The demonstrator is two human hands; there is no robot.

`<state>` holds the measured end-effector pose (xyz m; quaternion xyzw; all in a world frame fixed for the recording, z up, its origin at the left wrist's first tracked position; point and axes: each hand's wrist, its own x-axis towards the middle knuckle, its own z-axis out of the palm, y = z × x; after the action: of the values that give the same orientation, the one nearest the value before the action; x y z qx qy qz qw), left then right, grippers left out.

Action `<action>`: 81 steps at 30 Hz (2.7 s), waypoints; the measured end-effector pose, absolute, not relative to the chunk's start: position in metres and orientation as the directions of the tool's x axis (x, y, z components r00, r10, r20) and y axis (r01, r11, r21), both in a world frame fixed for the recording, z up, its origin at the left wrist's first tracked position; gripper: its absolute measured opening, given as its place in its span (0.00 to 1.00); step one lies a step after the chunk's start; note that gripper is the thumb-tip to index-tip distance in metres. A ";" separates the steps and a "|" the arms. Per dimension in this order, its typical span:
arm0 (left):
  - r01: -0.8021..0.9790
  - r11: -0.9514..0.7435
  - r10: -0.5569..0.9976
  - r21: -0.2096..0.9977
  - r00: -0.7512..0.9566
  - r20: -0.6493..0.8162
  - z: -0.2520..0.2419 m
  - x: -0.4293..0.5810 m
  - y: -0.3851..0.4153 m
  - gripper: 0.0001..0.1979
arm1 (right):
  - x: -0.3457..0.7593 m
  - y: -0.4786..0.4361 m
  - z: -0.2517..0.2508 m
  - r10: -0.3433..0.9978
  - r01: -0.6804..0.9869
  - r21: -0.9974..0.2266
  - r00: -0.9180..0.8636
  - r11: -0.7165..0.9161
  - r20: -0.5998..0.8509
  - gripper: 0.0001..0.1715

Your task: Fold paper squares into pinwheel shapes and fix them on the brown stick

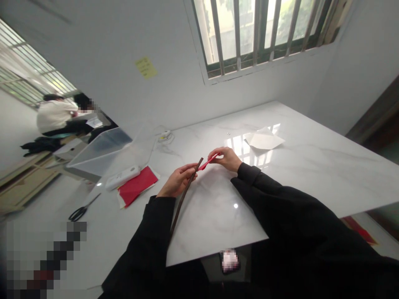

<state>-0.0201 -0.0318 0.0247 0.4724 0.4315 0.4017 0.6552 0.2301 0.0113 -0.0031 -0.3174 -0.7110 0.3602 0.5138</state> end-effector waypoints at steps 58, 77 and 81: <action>-0.100 0.055 0.998 0.994 0.022 -0.053 0.006 -0.035 -0.035 0.26 | 0.247 0.031 -0.033 0.988 0.101 -0.990 0.109 0.101 0.112 0.48; -0.107 0.114 0.993 0.988 -0.010 -0.116 0.020 -0.039 -0.038 0.28 | 0.196 -0.006 -0.010 0.816 0.121 -0.991 -0.566 -0.064 -0.121 0.14; -0.104 0.081 0.995 0.991 -0.049 -0.087 0.019 -0.038 -0.044 0.28 | 0.193 0.002 -0.019 0.960 -0.050 -0.994 -0.270 -0.093 -0.077 0.23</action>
<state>-0.0380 -0.0445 0.0191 0.4388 0.5075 0.5165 0.5321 0.1931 0.0021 -0.0187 -0.4331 -0.5254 0.5993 0.4211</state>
